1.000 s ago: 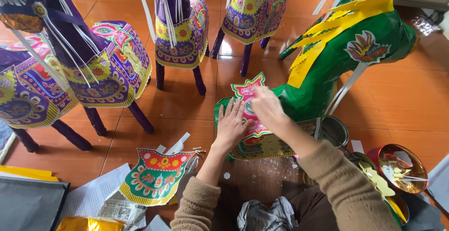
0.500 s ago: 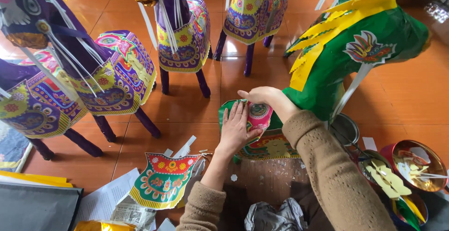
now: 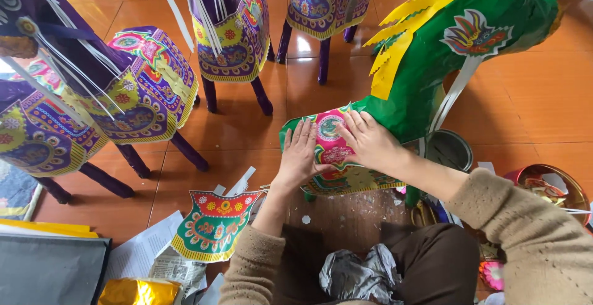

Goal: Decorating paper-mache horse models with patterned paper and gold foil

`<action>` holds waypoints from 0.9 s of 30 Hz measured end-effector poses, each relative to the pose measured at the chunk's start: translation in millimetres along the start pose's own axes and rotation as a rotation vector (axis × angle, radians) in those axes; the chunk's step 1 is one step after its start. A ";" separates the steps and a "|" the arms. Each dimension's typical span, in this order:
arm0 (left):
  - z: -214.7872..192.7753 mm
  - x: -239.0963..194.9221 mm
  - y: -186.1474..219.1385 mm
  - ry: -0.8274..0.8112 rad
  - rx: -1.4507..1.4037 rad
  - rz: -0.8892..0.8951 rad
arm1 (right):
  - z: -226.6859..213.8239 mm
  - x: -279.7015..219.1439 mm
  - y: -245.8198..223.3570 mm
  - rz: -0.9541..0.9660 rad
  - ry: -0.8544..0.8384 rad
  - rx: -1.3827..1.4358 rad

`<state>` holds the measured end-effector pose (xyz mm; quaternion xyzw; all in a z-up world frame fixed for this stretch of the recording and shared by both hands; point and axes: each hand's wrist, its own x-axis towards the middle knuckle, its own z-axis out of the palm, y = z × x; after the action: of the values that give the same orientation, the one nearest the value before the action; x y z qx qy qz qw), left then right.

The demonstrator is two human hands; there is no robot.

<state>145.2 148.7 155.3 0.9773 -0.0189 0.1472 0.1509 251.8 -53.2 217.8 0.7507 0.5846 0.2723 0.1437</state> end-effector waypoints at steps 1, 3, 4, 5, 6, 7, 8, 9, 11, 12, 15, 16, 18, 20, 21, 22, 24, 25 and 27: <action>3.2 -1.4 -3.5 -0.001 0.001 -0.001 | -2.6 -1.8 -0.4 0.000 0.001 0.001; 8.6 -3.0 -9.6 0.008 -0.004 0.017 | -8.9 -5.3 0.6 -0.008 -0.022 -0.013; 6.3 -3.4 -12.0 0.009 -0.002 0.016 | -9.7 -8.1 -0.2 -0.009 -0.019 -0.013; 4.0 -4.0 -14.6 0.008 -0.027 0.033 | -10.5 -10.8 -1.3 -0.016 -0.028 -0.025; 1.7 -4.2 -17.0 0.009 -0.052 0.050 | -11.3 -13.4 -1.9 -0.024 -0.037 -0.038; -14.1 -0.9 -13.1 0.010 -0.051 0.049 | -12.2 -15.5 -13.8 -0.026 -0.035 -0.038; -31.0 4.3 -9.8 -0.062 -0.120 0.018 | -13.0 -16.6 -24.7 0.057 0.149 0.119; -47.8 9.5 -6.4 -0.133 -0.189 -0.013 | -13.7 -17.6 -35.6 0.138 0.334 0.276; -35.1 34.2 -7.1 -0.089 -0.201 0.044 | -29.0 -20.5 -48.6 0.020 0.343 0.271; -28.9 47.8 -7.8 -0.045 -0.210 0.102 | -35.9 -21.5 -54.5 -0.096 0.354 0.264; -30.4 89.4 16.4 -0.252 -0.152 -0.016 | -39.3 -24.2 -69.5 -0.160 0.249 0.322; -19.3 97.8 15.1 -0.248 -0.153 -0.018 | -28.7 -23.1 -71.7 -0.164 0.250 0.319; 1.7 115.8 10.6 -0.341 -0.216 -0.072 | -6.9 -18.9 -75.2 -0.127 0.215 0.321; -26.0 112.5 22.3 -0.372 -0.216 -0.084 | 3.2 -20.0 -73.2 -0.146 0.246 0.302; -39.6 109.4 27.2 -0.409 -0.216 -0.091 | 8.5 -20.1 -73.5 -0.158 0.274 0.287; -42.8 112.0 19.8 -0.407 -0.219 -0.104 | 7.9 -19.4 -73.2 -0.170 0.276 0.293; -48.0 114.7 3.6 -0.502 -0.347 -0.087 | 7.1 -18.1 -75.6 -0.155 0.327 0.321; -30.4 109.4 -21.2 -0.503 -0.350 -0.099 | -2.5 -23.0 -78.0 -0.164 0.327 0.330; 1.8 101.8 -70.3 -0.014 -0.588 0.366 | -21.7 -31.2 -79.7 -0.118 0.351 0.331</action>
<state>248.8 216.0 163.1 0.8736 -0.2366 0.1533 0.3968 170.4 -63.3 185.3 0.6698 0.6798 0.2905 -0.0694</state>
